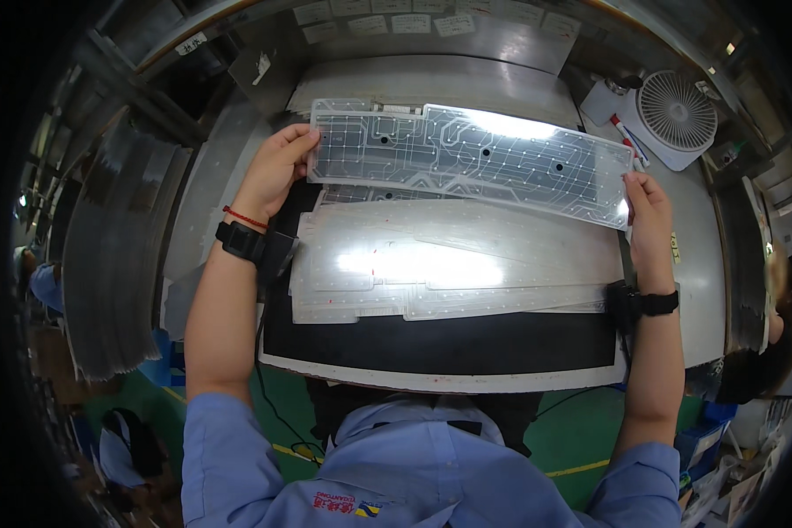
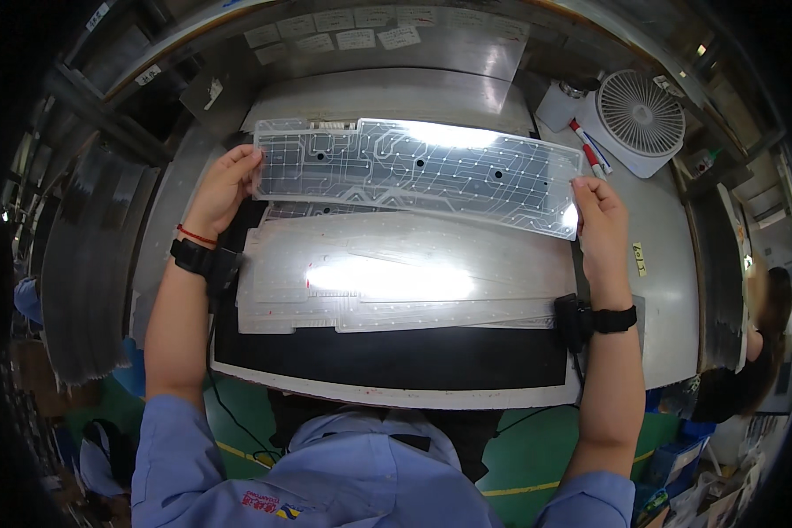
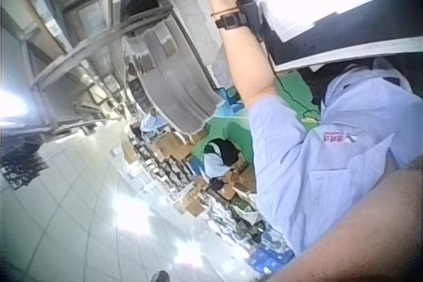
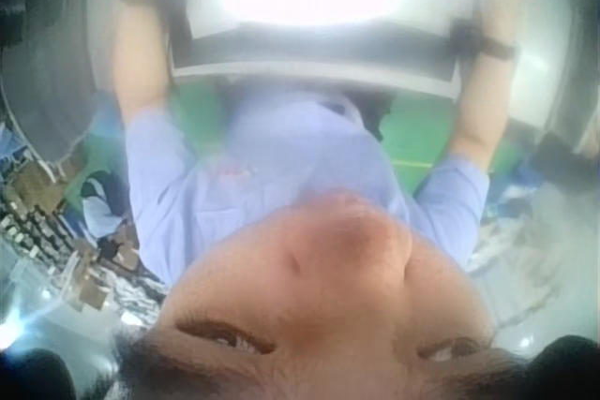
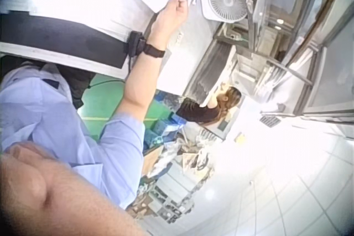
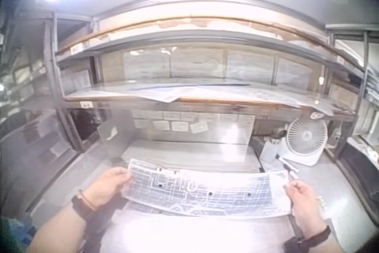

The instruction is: Inspecting and aligning transparent plastic layers on an illuminated workstation surface.

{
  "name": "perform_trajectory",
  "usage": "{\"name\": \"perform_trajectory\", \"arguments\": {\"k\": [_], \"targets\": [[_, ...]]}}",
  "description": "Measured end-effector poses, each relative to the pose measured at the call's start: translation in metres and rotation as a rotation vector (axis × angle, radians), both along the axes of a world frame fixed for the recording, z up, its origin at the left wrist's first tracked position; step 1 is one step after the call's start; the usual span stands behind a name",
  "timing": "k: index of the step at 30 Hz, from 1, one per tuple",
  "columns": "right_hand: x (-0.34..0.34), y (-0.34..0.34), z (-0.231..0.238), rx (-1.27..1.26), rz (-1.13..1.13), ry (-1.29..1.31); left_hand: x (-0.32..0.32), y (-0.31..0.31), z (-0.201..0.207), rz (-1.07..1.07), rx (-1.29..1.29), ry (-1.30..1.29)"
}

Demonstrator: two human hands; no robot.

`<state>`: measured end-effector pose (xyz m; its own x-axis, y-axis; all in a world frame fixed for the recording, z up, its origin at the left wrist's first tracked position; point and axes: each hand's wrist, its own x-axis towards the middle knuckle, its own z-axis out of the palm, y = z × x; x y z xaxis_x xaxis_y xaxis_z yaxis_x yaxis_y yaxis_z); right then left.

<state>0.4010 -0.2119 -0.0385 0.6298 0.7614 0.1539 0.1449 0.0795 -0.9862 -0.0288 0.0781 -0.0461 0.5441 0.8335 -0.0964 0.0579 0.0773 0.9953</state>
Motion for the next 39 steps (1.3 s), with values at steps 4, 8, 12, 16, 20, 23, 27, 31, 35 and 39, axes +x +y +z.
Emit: {"name": "perform_trajectory", "arguments": {"k": [4,8,12,16,20,23,27,31,35,39], "targets": [[0.0,-0.004,0.002,-0.009,0.004,-0.011,-0.001,-0.001,0.003,-0.024,0.024,-0.033],[-0.013,0.003,0.006,0.069,-0.124,0.058,-0.001,-0.003,0.008,0.001,0.009,-0.078],[-0.01,0.001,0.007,-0.001,-0.07,0.066,0.012,-0.022,0.022,0.136,-0.032,-0.04],[-0.002,-0.004,0.007,-0.161,0.002,-0.099,0.01,-0.017,0.011,0.076,0.097,0.159],[-0.007,-0.003,0.01,-0.119,-0.063,-0.073,0.005,-0.009,0.01,-0.013,0.102,0.339],[-0.004,-0.001,0.005,-0.149,-0.011,-0.045,0.0,-0.005,0.003,0.006,0.115,0.212],[-0.002,0.0,0.001,-0.194,0.041,-0.057,-0.007,0.009,-0.006,0.063,0.074,-0.054],[-0.001,0.0,-0.006,-0.246,0.108,-0.218,-0.005,0.007,-0.005,0.159,0.023,-0.155],[-0.01,-0.003,0.001,-0.391,0.17,-0.506,0.008,-0.007,0.007,0.278,-0.026,-0.218],[-0.011,-0.006,0.004,-0.36,0.243,-0.674,0.003,-0.005,0.007,0.163,0.007,-0.13]]}}
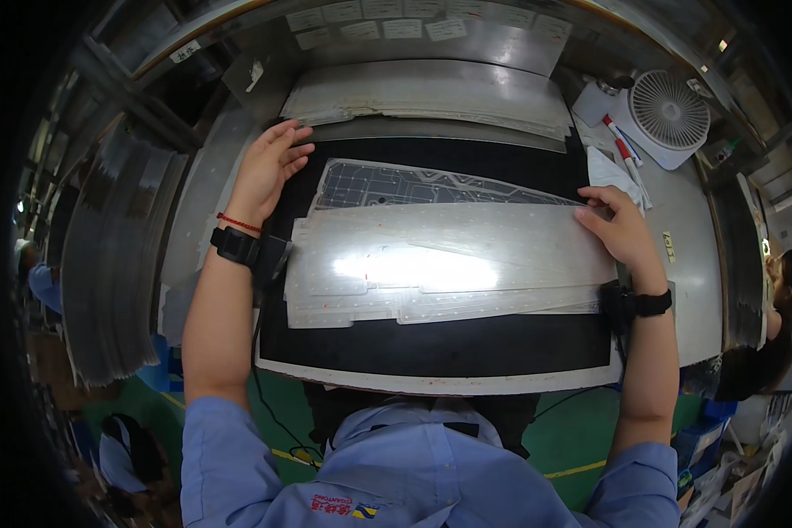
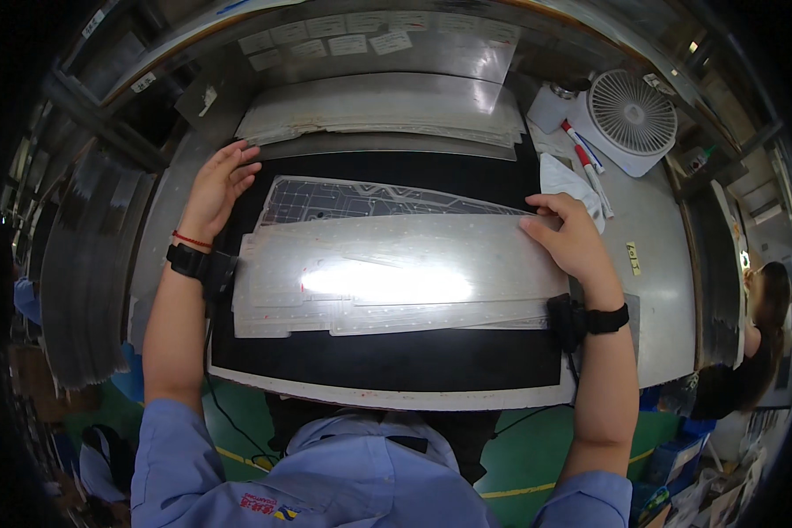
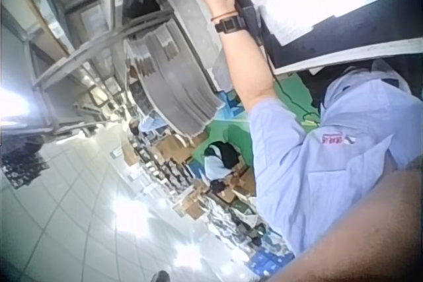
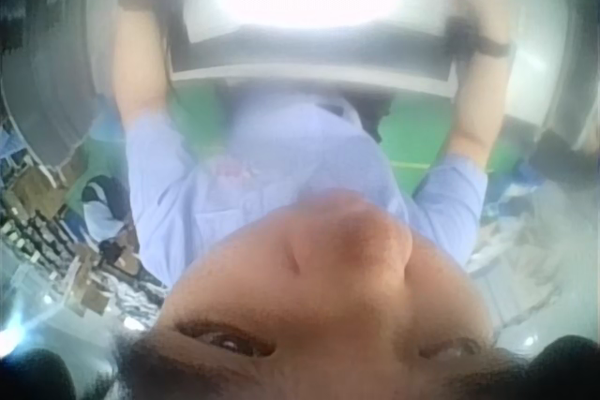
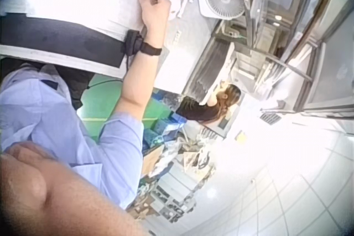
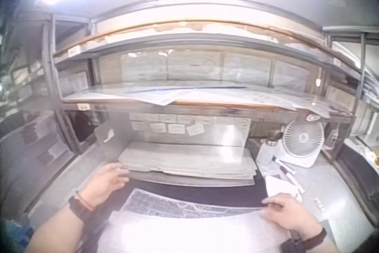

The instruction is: Inspecting and aligning transparent plastic layers on an illuminated workstation surface.

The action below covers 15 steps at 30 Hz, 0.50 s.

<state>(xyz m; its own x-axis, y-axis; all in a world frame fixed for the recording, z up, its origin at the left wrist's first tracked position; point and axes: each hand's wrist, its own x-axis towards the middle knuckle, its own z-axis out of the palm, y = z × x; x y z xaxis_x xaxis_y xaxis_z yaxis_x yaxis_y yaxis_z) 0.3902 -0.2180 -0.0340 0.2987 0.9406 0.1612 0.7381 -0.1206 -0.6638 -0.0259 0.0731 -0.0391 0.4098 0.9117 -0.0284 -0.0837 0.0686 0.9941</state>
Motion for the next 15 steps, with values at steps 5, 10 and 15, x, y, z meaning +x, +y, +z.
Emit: {"name": "perform_trajectory", "arguments": {"k": [5,10,15], "targets": [[-0.001,0.001,0.007,-0.095,0.041,-0.041,0.0,-0.002,0.001,-0.087,-0.002,0.09],[0.002,0.004,-0.002,0.106,0.027,0.25,0.011,-0.017,0.01,-0.109,0.095,0.243],[0.0,0.005,-0.003,0.1,0.013,0.328,0.016,-0.03,0.013,-0.179,0.411,0.43]]}}
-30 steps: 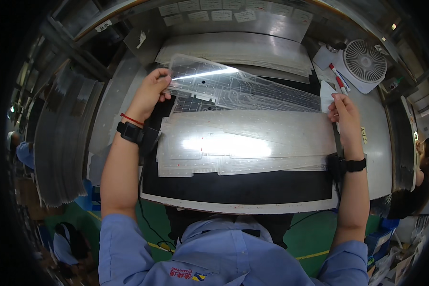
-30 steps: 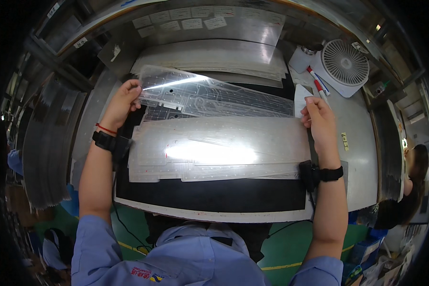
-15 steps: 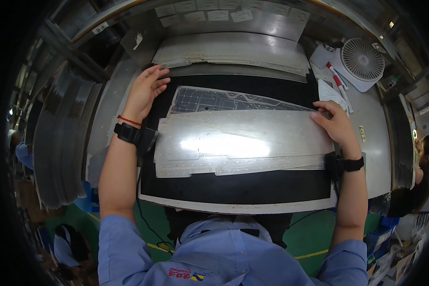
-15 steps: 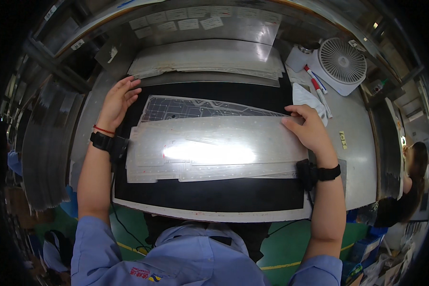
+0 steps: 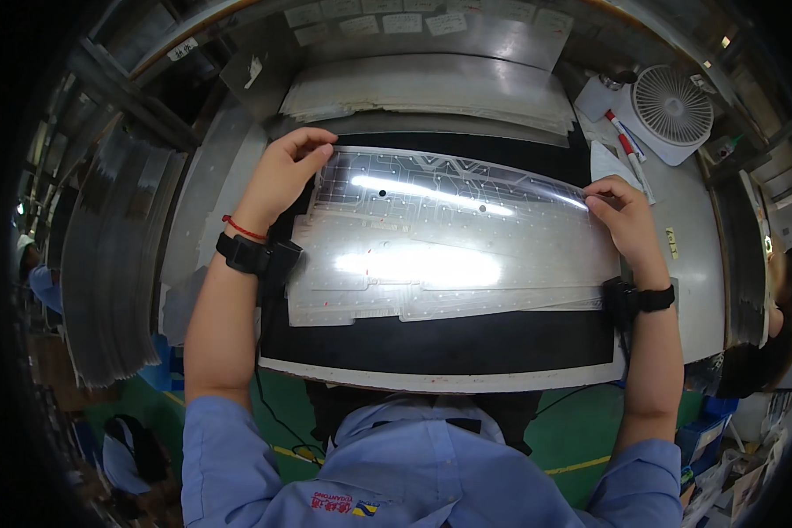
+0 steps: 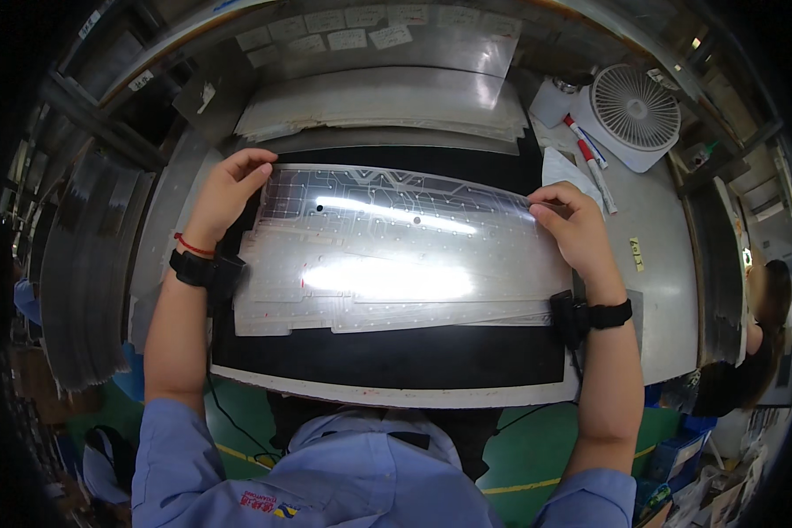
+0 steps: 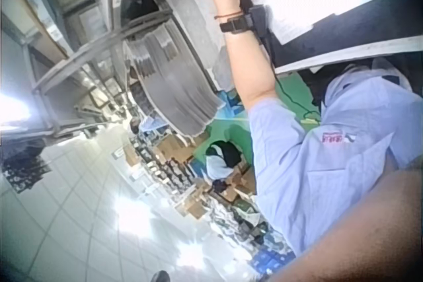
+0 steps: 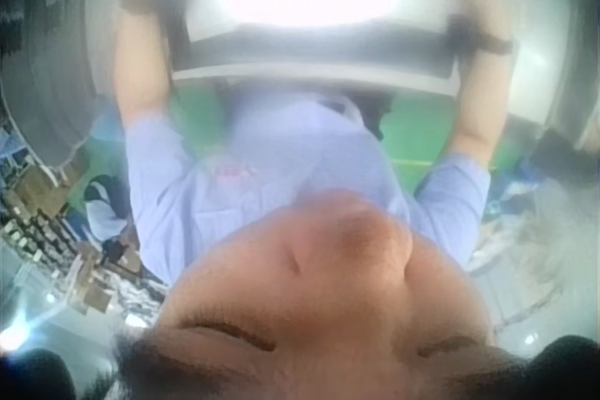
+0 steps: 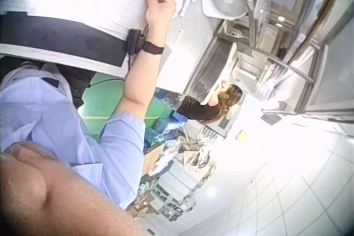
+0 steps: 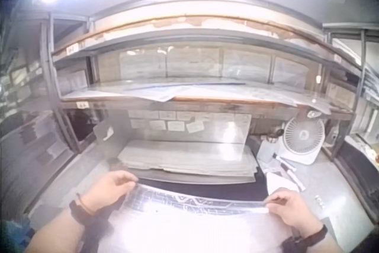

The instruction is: Inspecting and aligning transparent plastic layers on an illuminated workstation surface.

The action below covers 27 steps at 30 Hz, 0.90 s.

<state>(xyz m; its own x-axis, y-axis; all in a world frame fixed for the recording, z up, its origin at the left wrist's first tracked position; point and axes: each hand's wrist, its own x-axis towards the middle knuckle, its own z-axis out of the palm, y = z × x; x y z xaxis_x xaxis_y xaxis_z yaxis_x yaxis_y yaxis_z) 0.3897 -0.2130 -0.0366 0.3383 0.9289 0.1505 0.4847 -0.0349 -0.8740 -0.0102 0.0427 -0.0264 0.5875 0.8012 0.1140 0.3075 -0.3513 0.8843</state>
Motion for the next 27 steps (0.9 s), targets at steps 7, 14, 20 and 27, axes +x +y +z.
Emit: {"name": "perform_trajectory", "arguments": {"k": [7,14,20,27], "targets": [[0.002,0.0,-0.002,0.025,0.02,-0.008,0.012,-0.044,0.023,-0.528,0.508,0.288],[0.001,0.001,-0.002,-0.019,0.011,0.024,0.016,-0.066,0.032,-0.487,0.713,0.489],[0.003,0.0,-0.003,0.002,0.022,0.014,0.018,-0.067,0.034,-0.489,0.733,0.489],[0.002,0.001,-0.003,-0.005,0.016,0.02,0.016,-0.068,0.035,-0.49,0.731,0.503]]}}
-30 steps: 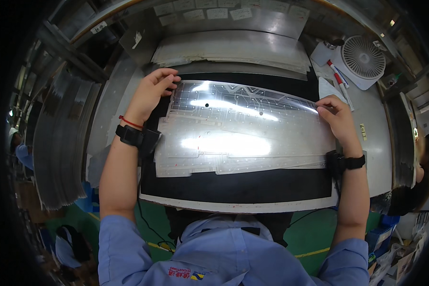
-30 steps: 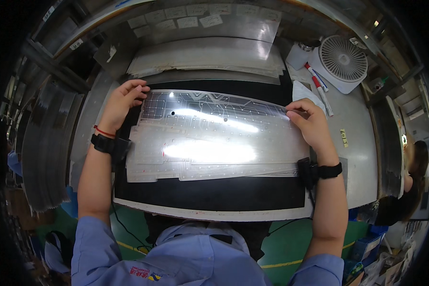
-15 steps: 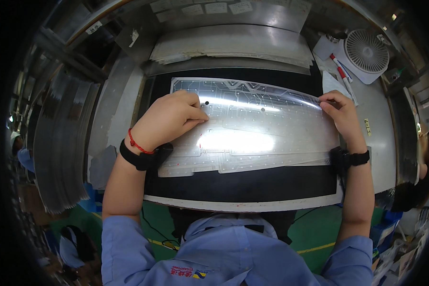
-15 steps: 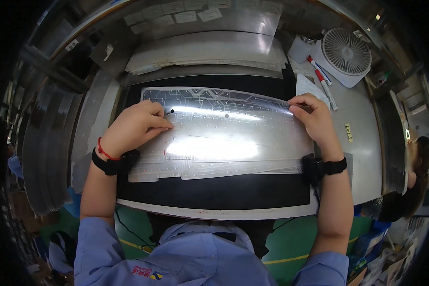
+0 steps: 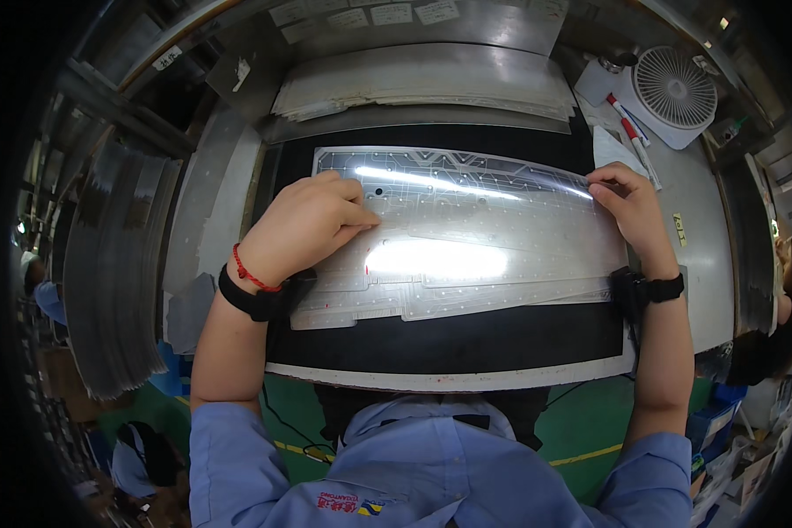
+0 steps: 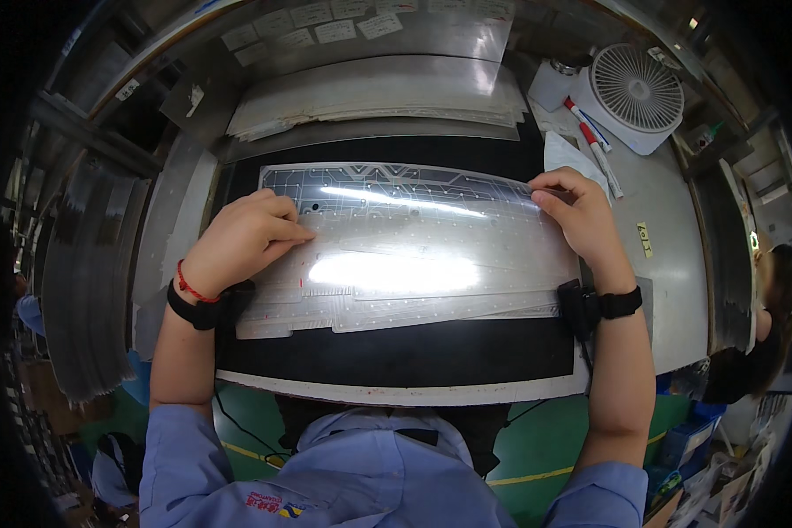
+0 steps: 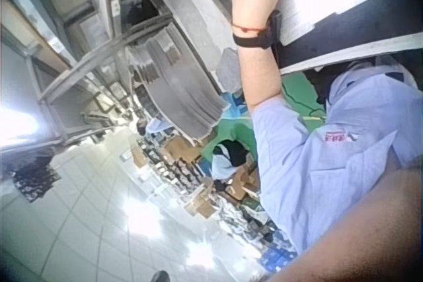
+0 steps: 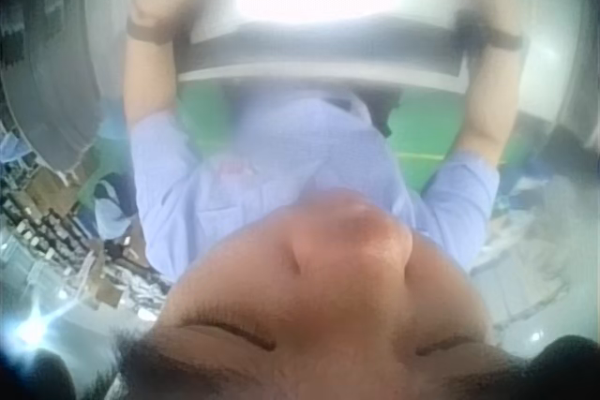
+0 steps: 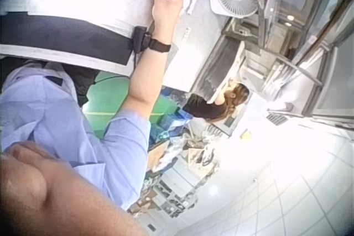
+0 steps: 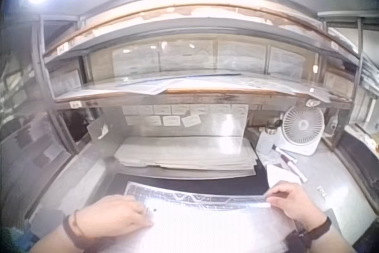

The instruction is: Inspecting and aligning transparent plastic layers on an illuminated workstation surface.

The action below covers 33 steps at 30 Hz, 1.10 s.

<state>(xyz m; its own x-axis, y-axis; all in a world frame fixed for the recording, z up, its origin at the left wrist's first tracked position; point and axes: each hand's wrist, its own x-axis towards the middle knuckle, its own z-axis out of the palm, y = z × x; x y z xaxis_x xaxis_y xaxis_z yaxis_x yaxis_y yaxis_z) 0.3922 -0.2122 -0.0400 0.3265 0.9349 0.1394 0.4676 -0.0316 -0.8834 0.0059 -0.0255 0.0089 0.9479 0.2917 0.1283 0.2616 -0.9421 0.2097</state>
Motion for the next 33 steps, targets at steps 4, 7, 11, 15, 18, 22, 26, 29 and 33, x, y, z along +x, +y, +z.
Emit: {"name": "perform_trajectory", "arguments": {"k": [4,7,11,15,18,22,26,29,33], "targets": [[0.0,0.0,0.0,-0.002,-0.006,0.01,0.0,0.001,0.0,-0.006,-0.014,-0.003],[0.0,0.0,0.0,0.005,-0.003,0.011,0.0,0.0,0.0,-0.006,-0.007,0.007],[0.0,0.0,0.001,-0.031,-0.011,0.014,0.0,0.003,-0.002,-0.015,-0.008,0.009],[-0.001,-0.001,0.002,-0.014,-0.007,0.01,-0.003,0.01,-0.011,-0.027,-0.089,-0.056],[-0.001,0.0,0.001,-0.01,-0.003,0.014,-0.001,0.013,-0.008,0.084,-0.199,-0.04],[0.0,0.0,0.001,-0.024,-0.009,0.019,-0.001,0.006,-0.01,0.011,-0.19,0.047],[-0.001,0.0,0.001,-0.025,-0.011,0.03,-0.004,0.0,-0.005,-0.008,-0.12,0.072],[-0.002,0.0,0.003,-0.052,-0.027,0.028,-0.004,-0.001,-0.003,0.006,-0.1,0.065],[0.0,0.0,0.001,-0.039,-0.022,0.01,-0.003,0.001,0.003,0.053,-0.127,0.189]]}}
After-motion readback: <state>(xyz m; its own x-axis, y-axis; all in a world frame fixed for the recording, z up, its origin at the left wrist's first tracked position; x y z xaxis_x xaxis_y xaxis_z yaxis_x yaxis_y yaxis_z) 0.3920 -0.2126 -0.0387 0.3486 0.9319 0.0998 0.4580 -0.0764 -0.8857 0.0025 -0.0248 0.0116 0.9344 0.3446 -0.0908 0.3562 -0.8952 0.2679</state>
